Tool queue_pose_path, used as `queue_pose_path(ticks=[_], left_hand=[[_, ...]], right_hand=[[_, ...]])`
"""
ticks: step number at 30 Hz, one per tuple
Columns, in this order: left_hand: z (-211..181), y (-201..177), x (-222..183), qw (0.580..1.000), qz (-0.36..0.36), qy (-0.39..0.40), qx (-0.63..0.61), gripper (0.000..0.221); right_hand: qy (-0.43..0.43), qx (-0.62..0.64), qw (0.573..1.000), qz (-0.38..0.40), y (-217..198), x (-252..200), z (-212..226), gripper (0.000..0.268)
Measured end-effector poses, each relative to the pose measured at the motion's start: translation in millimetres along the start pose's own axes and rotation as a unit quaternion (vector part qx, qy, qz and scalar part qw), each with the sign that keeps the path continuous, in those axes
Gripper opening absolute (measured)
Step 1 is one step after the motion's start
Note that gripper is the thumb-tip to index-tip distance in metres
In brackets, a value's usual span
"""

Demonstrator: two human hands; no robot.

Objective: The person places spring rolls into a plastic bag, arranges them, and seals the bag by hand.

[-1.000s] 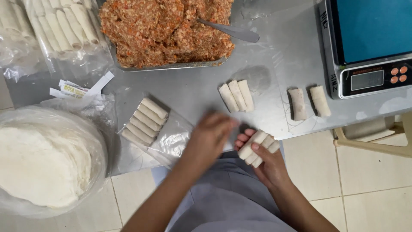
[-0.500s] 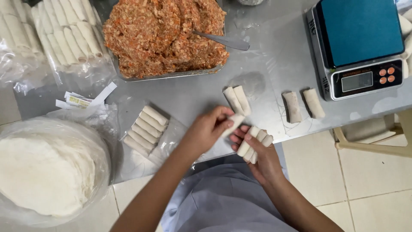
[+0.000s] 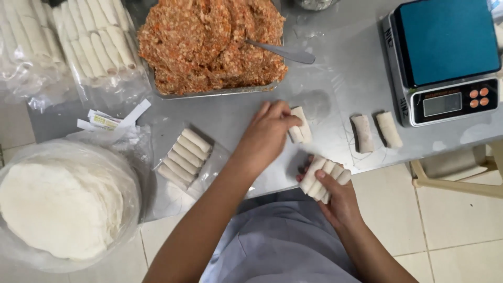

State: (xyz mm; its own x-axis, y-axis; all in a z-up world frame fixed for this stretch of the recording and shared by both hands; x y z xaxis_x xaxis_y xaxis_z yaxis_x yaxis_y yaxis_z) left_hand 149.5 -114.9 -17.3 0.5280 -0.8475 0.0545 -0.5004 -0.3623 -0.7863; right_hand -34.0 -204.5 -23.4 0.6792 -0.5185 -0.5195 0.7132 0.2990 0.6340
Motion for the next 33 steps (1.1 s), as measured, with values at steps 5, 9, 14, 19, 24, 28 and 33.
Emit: queue_pose_path(ticks=[5,9,14,19,24,28,33], left_hand=[[19.1,-2.0,5.2,0.953,-0.053,0.145,0.26,0.016],[26.4,1.9,-26.6,0.96,-0.069,0.121,0.245,0.02],[27.9,8.8,-61.4,0.957,0.052,-0.189,-0.212,0.034],[27.2,10.0,-72.2,0.904,0.083,-0.193,-0.372,0.037],[11.2,3.0,-79.8,0.912,0.053,-0.207,-0.35,0.039],[-5.0,11.7,-90.4,0.956,0.013,-0.178,-0.231,0.034],[-62.0,16.6,-92.3,0.976,0.04,-0.195,-0.088,0.039]], right_hand=[[0.062,0.053,0.994,-0.073,-6.7,2.2,6.8,0.041],[0.076,0.041,0.995,-0.054,-6.3,11.2,1.4,0.044],[0.073,0.023,0.997,0.004,29.8,11.9,-3.4,0.05],[0.064,0.012,0.997,0.036,45.1,4.6,-2.7,0.042],[0.079,-0.009,0.997,0.002,18.6,10.8,-15.4,0.033],[0.086,-0.012,0.996,-0.02,-21.6,23.3,-32.9,0.033],[0.125,0.012,0.992,0.001,-11.1,14.7,-17.3,0.027]])
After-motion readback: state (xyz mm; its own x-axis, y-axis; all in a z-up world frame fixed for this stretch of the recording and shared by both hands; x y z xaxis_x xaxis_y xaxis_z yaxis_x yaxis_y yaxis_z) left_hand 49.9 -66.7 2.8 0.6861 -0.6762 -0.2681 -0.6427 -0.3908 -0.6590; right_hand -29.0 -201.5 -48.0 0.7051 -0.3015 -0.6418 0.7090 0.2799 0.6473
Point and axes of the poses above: each hand's wrist, its own x-axis towards the middle knuckle, its own y-axis out of the palm, z = x × y, the point moved 1 cm from there along x, towards the middle knuckle, and after that the axes turned 15 degrees about x, right-handed, at the moved point
